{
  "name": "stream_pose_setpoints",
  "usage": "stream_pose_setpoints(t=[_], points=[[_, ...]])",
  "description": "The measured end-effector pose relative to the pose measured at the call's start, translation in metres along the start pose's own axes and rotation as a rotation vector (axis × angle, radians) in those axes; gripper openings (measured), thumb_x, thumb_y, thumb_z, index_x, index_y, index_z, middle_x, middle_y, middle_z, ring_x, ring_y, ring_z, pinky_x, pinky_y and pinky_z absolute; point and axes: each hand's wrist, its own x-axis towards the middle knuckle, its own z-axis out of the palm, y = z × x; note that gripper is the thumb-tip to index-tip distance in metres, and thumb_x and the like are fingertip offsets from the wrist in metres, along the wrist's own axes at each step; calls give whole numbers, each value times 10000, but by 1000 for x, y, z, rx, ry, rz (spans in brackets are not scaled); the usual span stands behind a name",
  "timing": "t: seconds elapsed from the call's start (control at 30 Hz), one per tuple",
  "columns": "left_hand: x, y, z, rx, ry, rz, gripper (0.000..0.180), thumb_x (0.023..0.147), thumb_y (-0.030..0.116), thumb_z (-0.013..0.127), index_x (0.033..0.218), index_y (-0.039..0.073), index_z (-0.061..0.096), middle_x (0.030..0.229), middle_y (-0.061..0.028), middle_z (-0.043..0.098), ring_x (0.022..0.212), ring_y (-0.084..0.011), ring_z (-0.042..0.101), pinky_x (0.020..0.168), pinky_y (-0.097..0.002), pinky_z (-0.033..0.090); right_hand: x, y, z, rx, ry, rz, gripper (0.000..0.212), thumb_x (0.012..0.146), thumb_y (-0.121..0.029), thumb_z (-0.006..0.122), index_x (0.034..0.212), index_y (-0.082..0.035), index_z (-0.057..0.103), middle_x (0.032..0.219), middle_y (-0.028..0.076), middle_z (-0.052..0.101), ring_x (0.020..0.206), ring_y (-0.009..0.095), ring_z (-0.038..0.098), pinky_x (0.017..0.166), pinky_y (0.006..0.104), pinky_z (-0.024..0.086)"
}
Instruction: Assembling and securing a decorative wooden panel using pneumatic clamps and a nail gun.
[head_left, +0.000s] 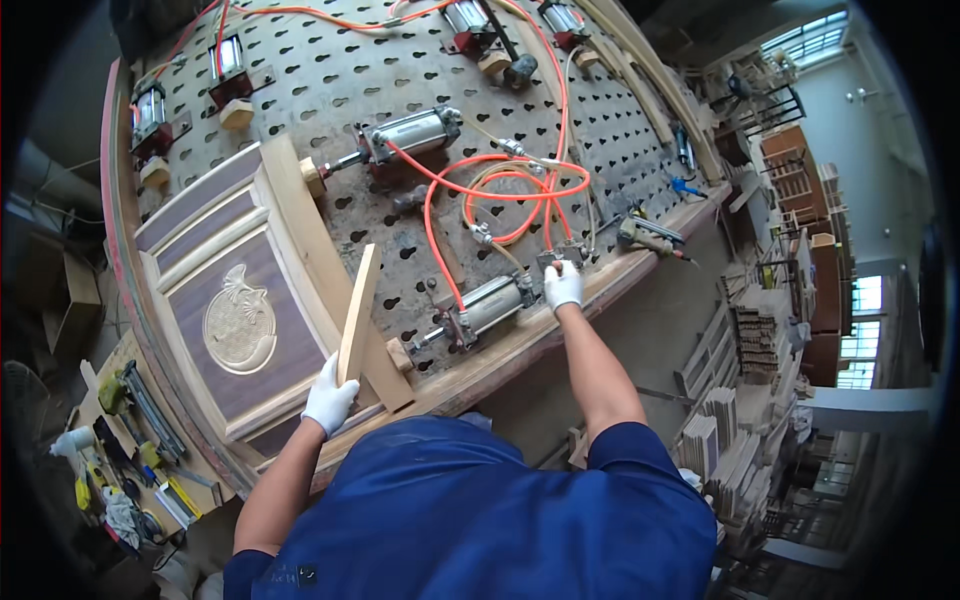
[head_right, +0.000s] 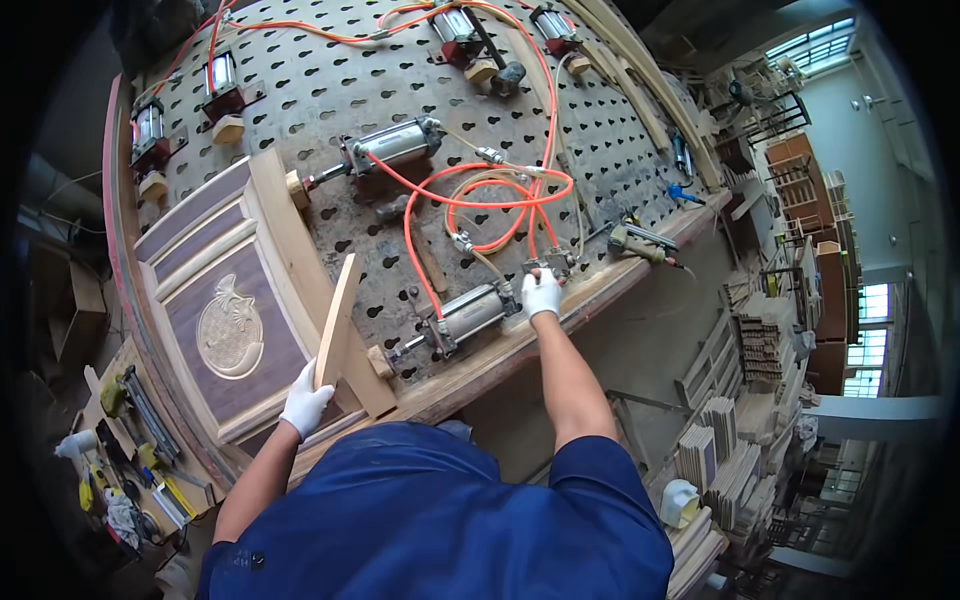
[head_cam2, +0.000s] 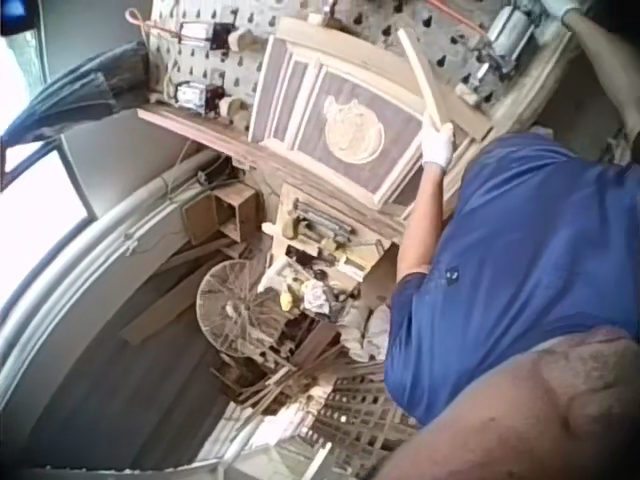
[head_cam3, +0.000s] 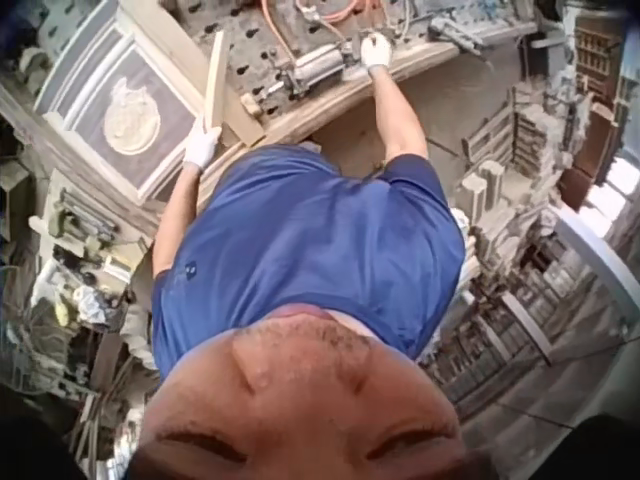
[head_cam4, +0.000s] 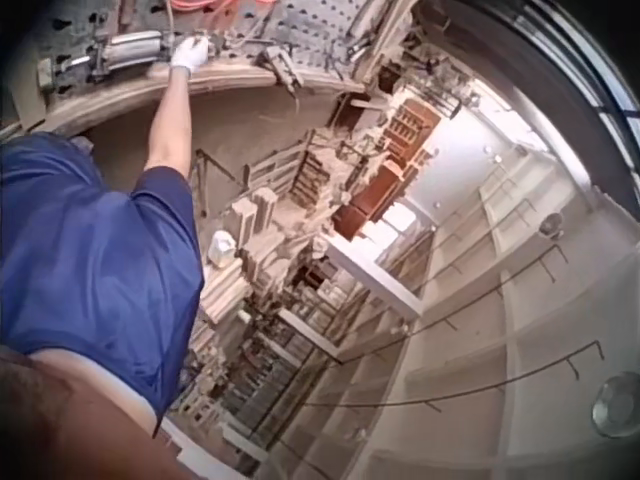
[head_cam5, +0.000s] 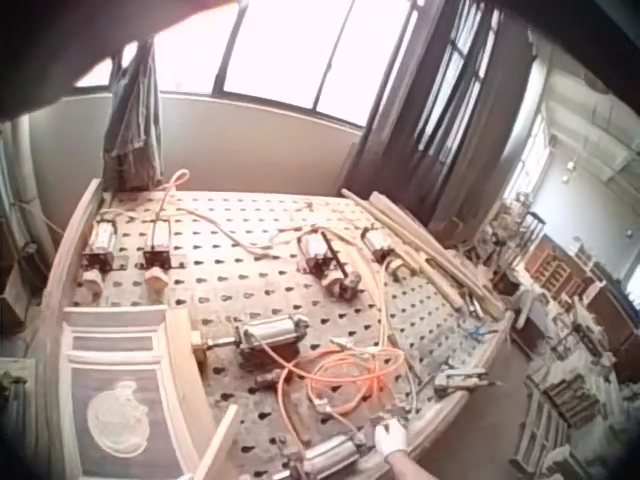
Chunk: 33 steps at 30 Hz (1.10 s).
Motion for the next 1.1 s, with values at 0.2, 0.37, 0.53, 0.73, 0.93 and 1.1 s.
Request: stream_pose_setpoints(t=[0.2, 0.37, 0.53, 0.73, 0.93, 1.1], points=[[0, 15, 45, 40, 78, -156, 752, 785, 214, 545, 1463, -33, 334, 1328, -266, 530, 1029, -338, 609, 897, -349, 483, 83, 120, -60, -434, -181, 12, 277, 849, -226, 612, 1037, -24, 628, 923, 160, 683, 799, 312, 647, 756, 363, 520], [-4, 48, 82, 44, 303, -130, 734, 788, 242, 557, 1446, -24, 371, 1407, -217, 500, 1159, -354, 581, 963, -358, 471, 102, 138, -58, -473, -339, -23, 149, 789, -202, 591, 745, -75, 530, 675, 127, 584, 607, 304, 519, 657, 388, 477], [-6, 91, 90, 172, 463, -132, 627, 807, 321, 534, 1352, 12, 522, 1294, -172, 608, 1099, -351, 622, 946, -366, 490, 123, 109, -75, -393, -511, 70, 156, 786, -190, 634, 778, -49, 570, 693, 96, 596, 621, 235, 530, 653, 349, 481], [11, 121, 81, 168, 440, -205, 575, 824, 392, 534, 1277, 44, 601, 1196, -142, 671, 1049, -328, 642, 924, -358, 492, 159, 88, -91, -362, -550, -30, 170, 807, -171, 631, 835, -4, 617, 731, 98, 629, 647, 220, 563, 662, 342, 493], [13, 136, 58, 89, 378, -233, 566, 828, 419, 540, 1241, 42, 630, 1178, -130, 682, 1009, -311, 655, 897, -349, 499, 138, 32, -79, -384, -810, 266, 186, 832, -175, 626, 847, 9, 602, 729, 100, 628, 657, 234, 593, 662, 369, 509], [18, 136, 68, 116, 430, -205, 556, 828, 422, 542, 1218, 39, 645, 1167, -127, 687, 998, -299, 656, 886, -344, 503, 135, 62, -75, -474, -818, 266, 209, 858, -199, 602, 936, -5, 592, 735, 120, 636, 648, 281, 610, 654, 407, 512]])
